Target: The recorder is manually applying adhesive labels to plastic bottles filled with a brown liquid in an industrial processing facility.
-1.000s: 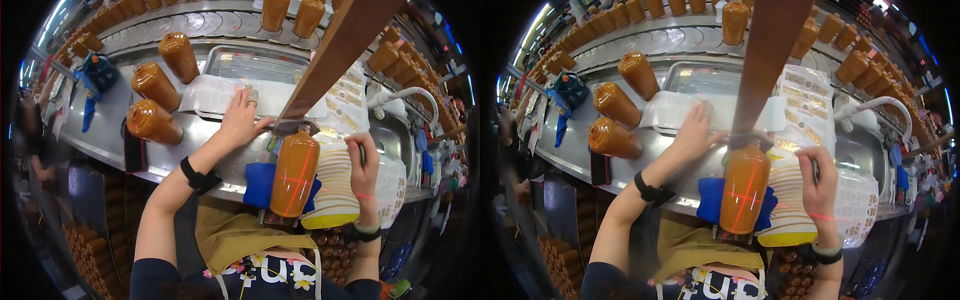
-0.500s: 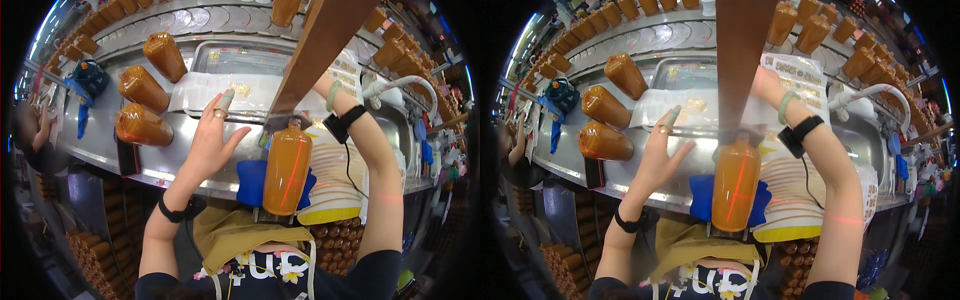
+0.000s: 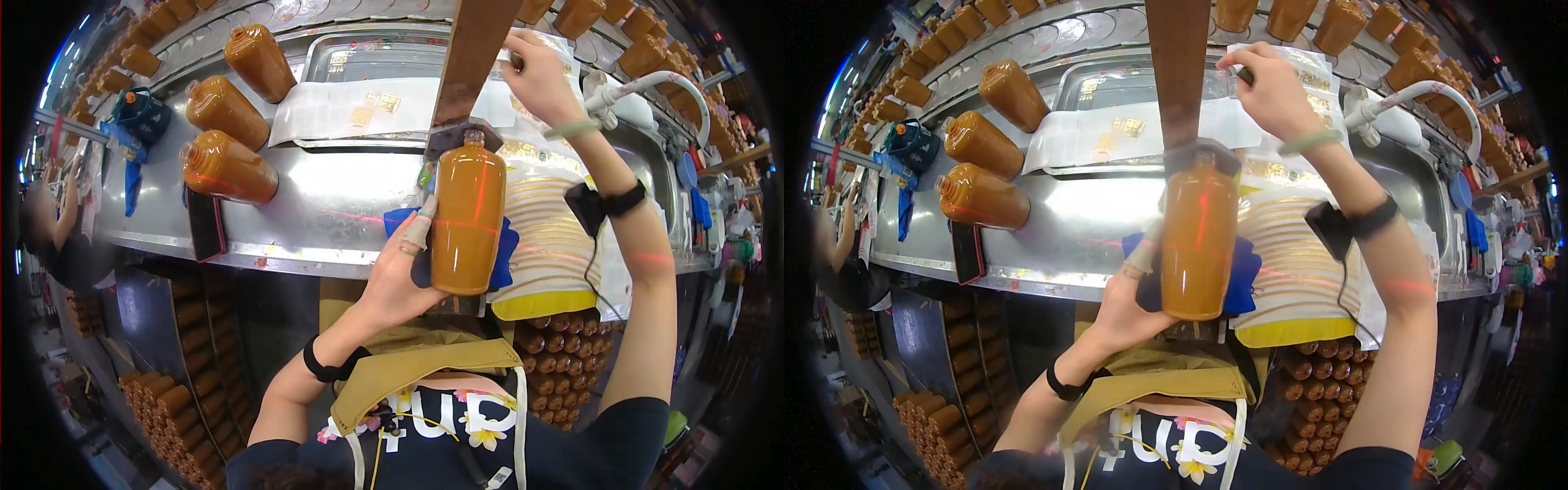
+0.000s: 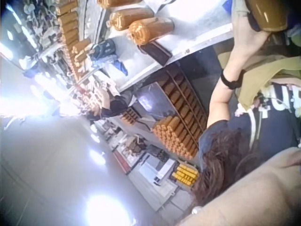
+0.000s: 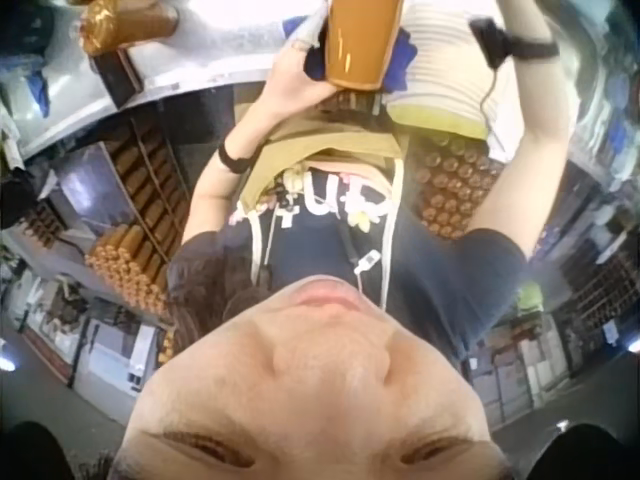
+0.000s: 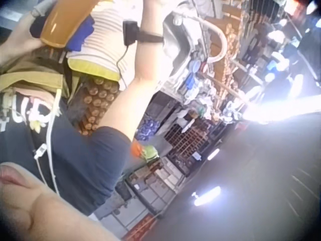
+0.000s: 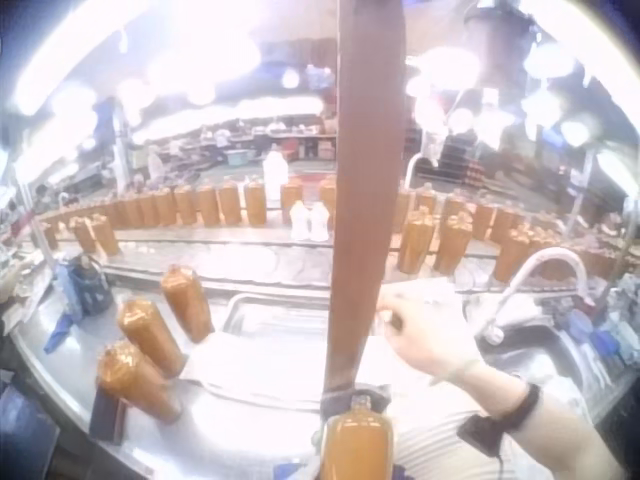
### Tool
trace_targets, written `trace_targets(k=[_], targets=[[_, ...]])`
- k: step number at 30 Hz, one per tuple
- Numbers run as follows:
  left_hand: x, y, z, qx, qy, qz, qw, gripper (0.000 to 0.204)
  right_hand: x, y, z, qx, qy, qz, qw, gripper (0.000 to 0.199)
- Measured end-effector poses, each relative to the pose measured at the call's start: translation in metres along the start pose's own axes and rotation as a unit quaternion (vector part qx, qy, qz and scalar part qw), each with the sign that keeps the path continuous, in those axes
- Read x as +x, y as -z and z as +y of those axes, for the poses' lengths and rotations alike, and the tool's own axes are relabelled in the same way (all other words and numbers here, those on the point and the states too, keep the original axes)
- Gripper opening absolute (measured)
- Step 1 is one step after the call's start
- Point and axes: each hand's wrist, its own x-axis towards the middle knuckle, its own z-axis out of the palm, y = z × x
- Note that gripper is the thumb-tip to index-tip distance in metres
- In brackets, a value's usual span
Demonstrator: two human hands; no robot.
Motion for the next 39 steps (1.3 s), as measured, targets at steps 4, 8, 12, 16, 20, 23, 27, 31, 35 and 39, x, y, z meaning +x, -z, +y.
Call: trace_targets(k=[4,8,12,16,20,23,27,31,35,39], targets=[[0.0,-0.005,0.002,-0.022,-0.018,0.026,0.999,0.109,-0.052,0.079,-0.085,0.07,-0.075,-0.022,0.994,0.033],[0.0,0.005,0.014,0.001,0.0,-0.027,1.0,0.128,-0.1,0.114,-0.152,0.171,-0.147,-0.093,0.97,0.03],[0.014,0.01,0.027,-0.026,0.013,-0.051,0.998,0.134,-0.127,0.086,-0.164,0.297,-0.235,-0.125,0.917,0.021],[0.032,0.001,0.035,-0.036,0.004,0.009,0.999,0.107,-0.138,0.057,-0.158,0.385,-0.361,-0.069,0.847,0.02],[0.043,-0.006,0.035,-0.138,0.028,0.037,0.989,0.081,-0.142,0.051,-0.162,0.427,-0.337,-0.042,0.838,0.023],[0.046,-0.008,0.032,-0.193,0.11,0.011,0.975,0.083,-0.143,0.051,-0.163,0.557,-0.344,0.035,0.755,0.026],[0.049,-0.01,0.03,-0.203,0.09,0.016,0.975,0.088,-0.141,0.04,-0.153,0.429,-0.251,0.073,0.865,0.032],[0.048,-0.003,0.03,-0.212,0.11,-0.02,0.971,0.093,-0.14,0.02,-0.145,0.213,-0.291,-0.002,0.933,0.055],[0.046,0.002,0.029,-0.302,0.138,-0.028,0.943,0.097,-0.142,0.008,-0.144,0.388,-0.348,0.012,0.853,0.06],[0.046,0.001,0.026,-0.281,0.168,-0.042,0.944,0.097,-0.141,0.007,-0.144,0.388,-0.372,0.017,0.843,0.056]])
